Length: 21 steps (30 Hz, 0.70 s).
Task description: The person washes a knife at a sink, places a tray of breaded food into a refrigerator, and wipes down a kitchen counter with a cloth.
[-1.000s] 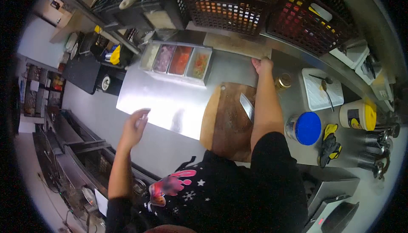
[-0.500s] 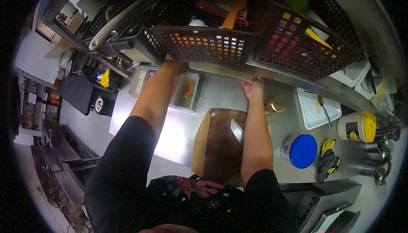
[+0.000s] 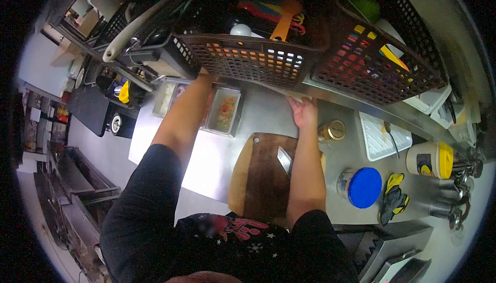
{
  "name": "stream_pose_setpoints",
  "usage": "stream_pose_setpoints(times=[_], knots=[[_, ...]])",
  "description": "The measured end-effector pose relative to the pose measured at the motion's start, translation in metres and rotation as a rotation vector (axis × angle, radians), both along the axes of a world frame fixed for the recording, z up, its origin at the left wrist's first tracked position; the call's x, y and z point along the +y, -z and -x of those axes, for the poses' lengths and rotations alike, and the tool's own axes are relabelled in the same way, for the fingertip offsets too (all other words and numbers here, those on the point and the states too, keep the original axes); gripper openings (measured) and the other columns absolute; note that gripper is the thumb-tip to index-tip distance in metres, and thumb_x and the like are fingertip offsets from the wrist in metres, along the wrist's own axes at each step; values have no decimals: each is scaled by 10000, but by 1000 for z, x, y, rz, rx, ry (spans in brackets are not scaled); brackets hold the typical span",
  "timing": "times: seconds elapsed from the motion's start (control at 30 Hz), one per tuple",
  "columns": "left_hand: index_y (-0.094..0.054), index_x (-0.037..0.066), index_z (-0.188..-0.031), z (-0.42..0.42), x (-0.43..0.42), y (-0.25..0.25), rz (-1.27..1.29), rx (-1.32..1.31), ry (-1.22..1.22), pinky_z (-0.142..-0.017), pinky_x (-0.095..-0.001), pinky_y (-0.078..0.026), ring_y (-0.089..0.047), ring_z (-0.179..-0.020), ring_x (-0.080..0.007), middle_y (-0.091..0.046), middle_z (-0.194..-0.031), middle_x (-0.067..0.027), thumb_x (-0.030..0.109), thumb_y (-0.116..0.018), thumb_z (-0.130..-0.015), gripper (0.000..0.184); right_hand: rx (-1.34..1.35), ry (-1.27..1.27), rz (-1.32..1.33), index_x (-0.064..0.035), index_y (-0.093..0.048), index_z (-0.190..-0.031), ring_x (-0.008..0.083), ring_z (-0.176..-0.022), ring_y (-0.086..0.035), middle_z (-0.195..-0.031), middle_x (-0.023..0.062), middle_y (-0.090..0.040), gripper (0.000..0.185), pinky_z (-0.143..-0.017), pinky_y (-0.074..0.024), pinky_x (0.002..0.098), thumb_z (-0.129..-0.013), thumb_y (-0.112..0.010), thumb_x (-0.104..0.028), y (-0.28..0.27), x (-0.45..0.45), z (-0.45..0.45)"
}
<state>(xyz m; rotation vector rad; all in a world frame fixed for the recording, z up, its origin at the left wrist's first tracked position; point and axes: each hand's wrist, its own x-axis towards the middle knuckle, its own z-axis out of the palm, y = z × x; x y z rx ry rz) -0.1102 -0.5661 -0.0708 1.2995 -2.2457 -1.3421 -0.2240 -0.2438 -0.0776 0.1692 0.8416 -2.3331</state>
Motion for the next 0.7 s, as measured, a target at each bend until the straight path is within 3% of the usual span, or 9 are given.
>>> stream_pose_setpoints(times=[0.1, 0.27, 0.4, 0.47, 0.57, 0.7], knots=[[-514, 68, -1148, -13, -1, 2, -171, 219, -13, -728, -333, -470, -578, -903, -218, -576, -1070, -114, 152, -473, -869, 295, 66, 18, -6, -122, -292, -1295, 396, -1064, -499, -1272, 166, -418, 526, -865, -484, 484, -805, -359, 59, -12, 2, -9], [-496, 78, -1179, -34, -8, 20, -413, 541, -40, -721, -328, -471, -574, -905, -198, -570, -1089, -100, 156, -474, -870, 320, 220, -72, 48, -116, -276, -1319, 342, -1045, -525, -1220, 150, -463, 539, -833, -500, 447, -813, -373, 43, -34, 16, -23], [-454, 41, -1194, -96, 81, -119, -418, 609, -163, -676, -338, -468, -553, -837, -191, -554, -1024, -100, 168, -449, -898, 321, 310, -154, 67, -93, -310, -1314, 314, -1038, -537, -1198, 137, -488, 512, -802, -509, 406, -820, -370, 30, -55, 32, -56], [-491, 35, -1042, -123, 77, -91, -588, 817, -162, -715, -318, -490, -573, -848, -180, -566, -930, -82, 163, -406, -928, 191, 314, -164, 72, -81, -308, -1324, 302, -1001, -562, -1202, 157, -491, 528, -751, -531, 368, -813, -369, 37, -62, 40, -80], [-490, 46, -1010, -184, 107, -99, -753, 924, -195, -823, -333, -476, -579, -887, -195, -573, -940, -87, 165, -391, -940, 170, 322, -218, 66, -57, -261, -1350, 293, -969, -579, -1225, 187, -470, 559, -713, -547, 341, -810, -363, 46, -72, 57, -120], [-482, 38, -986, -285, 140, -94, -852, 1063, -123, -859, -372, -465, -571, -955, -235, -566, -1017, -99, 179, -382, -931, 182, 324, -284, 10, -47, -230, -1363, 293, -989, -571, -1232, 185, -465, 575, -729, -548, 351, -811, -357, 49, -91, 75, -191]])
